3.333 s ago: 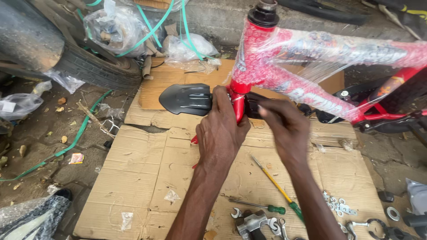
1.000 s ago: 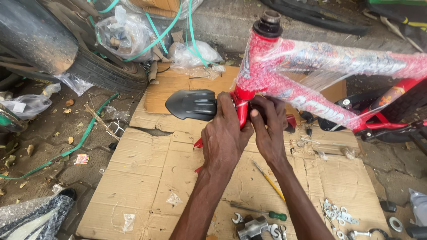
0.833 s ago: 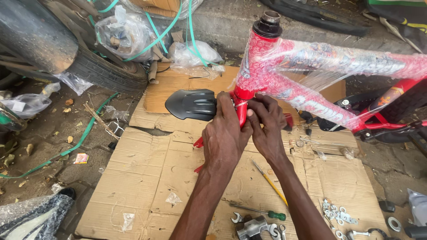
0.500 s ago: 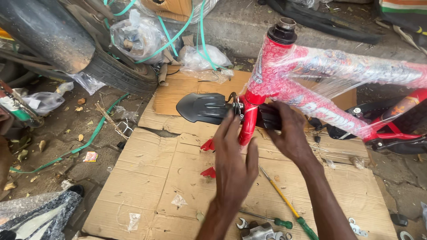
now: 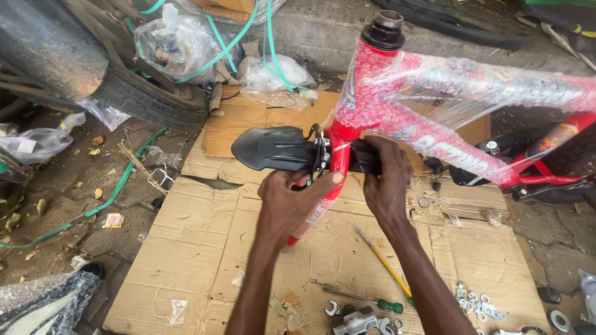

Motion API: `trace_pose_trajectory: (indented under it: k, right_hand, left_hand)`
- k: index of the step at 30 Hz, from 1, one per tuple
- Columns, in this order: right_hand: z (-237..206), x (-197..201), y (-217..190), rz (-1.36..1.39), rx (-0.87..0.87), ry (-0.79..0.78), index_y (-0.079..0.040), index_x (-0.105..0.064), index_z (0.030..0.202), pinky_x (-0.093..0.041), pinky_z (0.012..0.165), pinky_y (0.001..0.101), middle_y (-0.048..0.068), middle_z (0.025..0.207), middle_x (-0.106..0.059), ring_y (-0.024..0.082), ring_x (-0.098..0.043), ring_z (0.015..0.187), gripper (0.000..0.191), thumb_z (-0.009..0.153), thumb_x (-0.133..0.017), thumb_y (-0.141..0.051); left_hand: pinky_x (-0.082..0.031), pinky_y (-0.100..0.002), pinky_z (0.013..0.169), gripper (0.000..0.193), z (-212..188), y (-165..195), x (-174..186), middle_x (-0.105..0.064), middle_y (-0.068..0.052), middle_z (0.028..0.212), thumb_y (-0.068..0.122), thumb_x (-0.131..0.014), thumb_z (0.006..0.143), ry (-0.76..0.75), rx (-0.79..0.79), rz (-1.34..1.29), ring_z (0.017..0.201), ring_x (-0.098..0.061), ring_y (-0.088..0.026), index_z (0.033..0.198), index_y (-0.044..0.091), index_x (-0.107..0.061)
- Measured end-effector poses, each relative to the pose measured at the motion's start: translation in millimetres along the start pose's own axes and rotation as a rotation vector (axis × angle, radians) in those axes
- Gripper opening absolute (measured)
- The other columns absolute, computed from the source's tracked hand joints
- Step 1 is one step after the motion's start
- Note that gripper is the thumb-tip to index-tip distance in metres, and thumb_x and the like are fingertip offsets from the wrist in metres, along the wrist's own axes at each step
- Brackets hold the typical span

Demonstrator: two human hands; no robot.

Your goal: The person assembles a new bicycle that is still partly wrapped in bubble wrap, working on the frame laid on cardboard on the ground. They attach and tighten the pedals with wrenches, fit the front fork and handlebar stem, and mount a black front fender to the fork, tightening bolts by hand and with wrenches.

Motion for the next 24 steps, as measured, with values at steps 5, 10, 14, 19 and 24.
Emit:
trace_pose_trajectory:
  k: [5,10,14,19,24]
  right_hand:
    - [4,7,-16,-0.093,0.161,0.045,-0.007,-0.067,0.129,-0.042,0.105,0.0474,0.011,0.125,-0.069,0.034,-0.061,0.118,0.062,0.074,-0.057,0.02]
    - [0,3,-23,-0.064,0.132,0.096,-0.003,-0.066,0.132,-0.047,0.104,0.0456,0.014,0.131,-0.068,0.035,-0.061,0.117,0.07,0.069,-0.052,0.023]
    - [2,2,-30,-0.028,0.113,0.118,-0.003,-0.065,0.134,-0.047,0.104,0.0458,0.014,0.13,-0.068,0.036,-0.061,0.117,0.07,0.07,-0.052,0.023]
    - [8,13,-51,-0.012,0.264,0.062,0.0,-0.063,0.124,-0.043,0.104,0.0493,0.017,0.125,-0.064,0.038,-0.058,0.12,0.054,0.073,-0.059,0.016]
    - [11,13,-37,0.367,0.017,-0.045,-0.002,-0.065,0.123,-0.05,0.097,0.0373,0.012,0.12,-0.063,0.026,-0.06,0.115,0.035,0.09,-0.064,0.007]
  left_hand:
    - [-0.052,-0.033,0.071,0.04,3,-5,-17,-0.069,-0.007,0.096,0.025,-0.089,0.081,-0.137,0.043,-0.482,0.083,-0.061,-0.014,0.106,-0.001,-0.072]
    - [-0.055,-0.029,0.075,0.047,13,-9,-23,-0.073,-0.003,0.101,0.028,-0.088,0.076,-0.204,0.132,-0.49,0.088,-0.066,-0.01,0.113,0.004,-0.071]
    - [-0.056,-0.027,0.081,0.046,15,0,-19,-0.074,-0.001,0.102,0.025,-0.089,0.076,-0.249,0.045,-0.497,0.092,-0.068,-0.009,0.113,0.005,-0.071]
    - [-0.054,-0.03,0.071,0.042,10,-3,-30,-0.071,-0.003,0.096,0.017,-0.089,0.076,-0.292,0.071,-0.472,0.083,-0.063,-0.012,0.111,0.002,-0.072]
    - [-0.056,-0.026,0.072,0.041,12,8,-29,-0.072,0.0,0.097,0.015,-0.088,0.075,-0.221,-0.054,-0.419,0.085,-0.065,-0.007,0.111,0.005,-0.07]
Point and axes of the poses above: each hand's wrist, its own z-axis towards the middle knuckle, its own x-axis out of the back of the hand, y = z × x, the point moved 8 cm from there along z, towards the middle knuckle
